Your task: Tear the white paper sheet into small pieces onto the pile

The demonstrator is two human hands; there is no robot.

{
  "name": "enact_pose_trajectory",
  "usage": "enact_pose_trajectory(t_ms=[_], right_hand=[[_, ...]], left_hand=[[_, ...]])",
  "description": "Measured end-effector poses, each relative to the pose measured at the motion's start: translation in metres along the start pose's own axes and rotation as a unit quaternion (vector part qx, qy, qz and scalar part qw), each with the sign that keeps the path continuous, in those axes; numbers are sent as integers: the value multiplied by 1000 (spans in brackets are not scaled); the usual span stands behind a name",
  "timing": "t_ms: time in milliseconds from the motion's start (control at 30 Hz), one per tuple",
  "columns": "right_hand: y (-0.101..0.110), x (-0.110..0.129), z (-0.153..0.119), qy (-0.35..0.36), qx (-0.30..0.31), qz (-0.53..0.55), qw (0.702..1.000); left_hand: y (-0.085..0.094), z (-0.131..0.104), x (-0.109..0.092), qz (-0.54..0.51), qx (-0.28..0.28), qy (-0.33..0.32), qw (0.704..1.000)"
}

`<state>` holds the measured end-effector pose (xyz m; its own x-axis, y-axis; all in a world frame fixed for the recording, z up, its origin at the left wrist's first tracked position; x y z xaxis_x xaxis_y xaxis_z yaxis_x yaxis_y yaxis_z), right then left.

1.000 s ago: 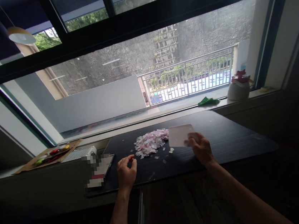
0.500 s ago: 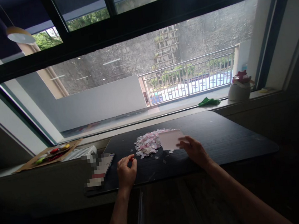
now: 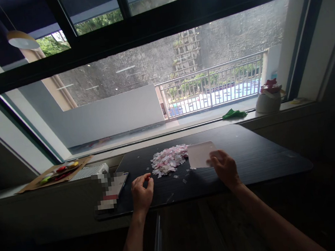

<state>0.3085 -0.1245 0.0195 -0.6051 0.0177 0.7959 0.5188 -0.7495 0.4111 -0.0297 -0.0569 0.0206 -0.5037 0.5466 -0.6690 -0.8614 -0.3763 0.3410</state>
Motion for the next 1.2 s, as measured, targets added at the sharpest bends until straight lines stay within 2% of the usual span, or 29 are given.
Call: enact_pose_trajectory(t_ms=[200, 367, 500, 600, 700, 800, 867, 933, 1067, 1133, 1200], right_hand=[[6, -4, 1, -37, -39, -16, 998], [6, -7, 3, -54, -3, -29, 998], [25, -23, 3, -92, 7, -38, 995], [32, -34, 7, -108, 9, 21, 994], [12, -28, 14, -70, 77, 93, 990], [-15, -15, 22, -22, 154, 119, 981], [-21, -12, 27, -16, 192, 124, 973], [-18, -17, 31, -24, 234, 112, 966], [5, -37, 37, -39, 304, 58, 950], [11, -42, 41, -39, 308, 76, 948], [9, -42, 47, -38, 286, 100, 952]], left_hand=[[1, 1, -3, 0, 2, 1, 1000], [1, 1, -4, -3, 7, 3, 1000], [2, 0, -4, -5, 2, 5, 1000], [1, -1, -3, -5, 2, 3, 1000], [1, -1, -2, -4, 1, 6, 1000], [1, 0, -1, -4, 1, 8, 1000], [1, 0, -1, -5, 1, 8, 1000], [1, 0, -2, -6, 1, 9, 1000], [0, -1, -5, -3, 7, 9, 1000], [0, -1, -6, -1, 8, 7, 1000], [0, -1, -6, 0, 5, 5, 1000]])
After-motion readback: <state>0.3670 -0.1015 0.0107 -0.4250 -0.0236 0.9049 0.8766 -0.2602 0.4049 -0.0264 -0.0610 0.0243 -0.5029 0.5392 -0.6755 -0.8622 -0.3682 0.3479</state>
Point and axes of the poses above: each hand's wrist, its own z-axis towards the middle knuckle, its own y-axis out of the back of the hand, x = y × z, the point moved 7 cm from there along z, towards the middle knuckle, and after that the axes turned 15 degrees about -z, right-handed, at the moved point
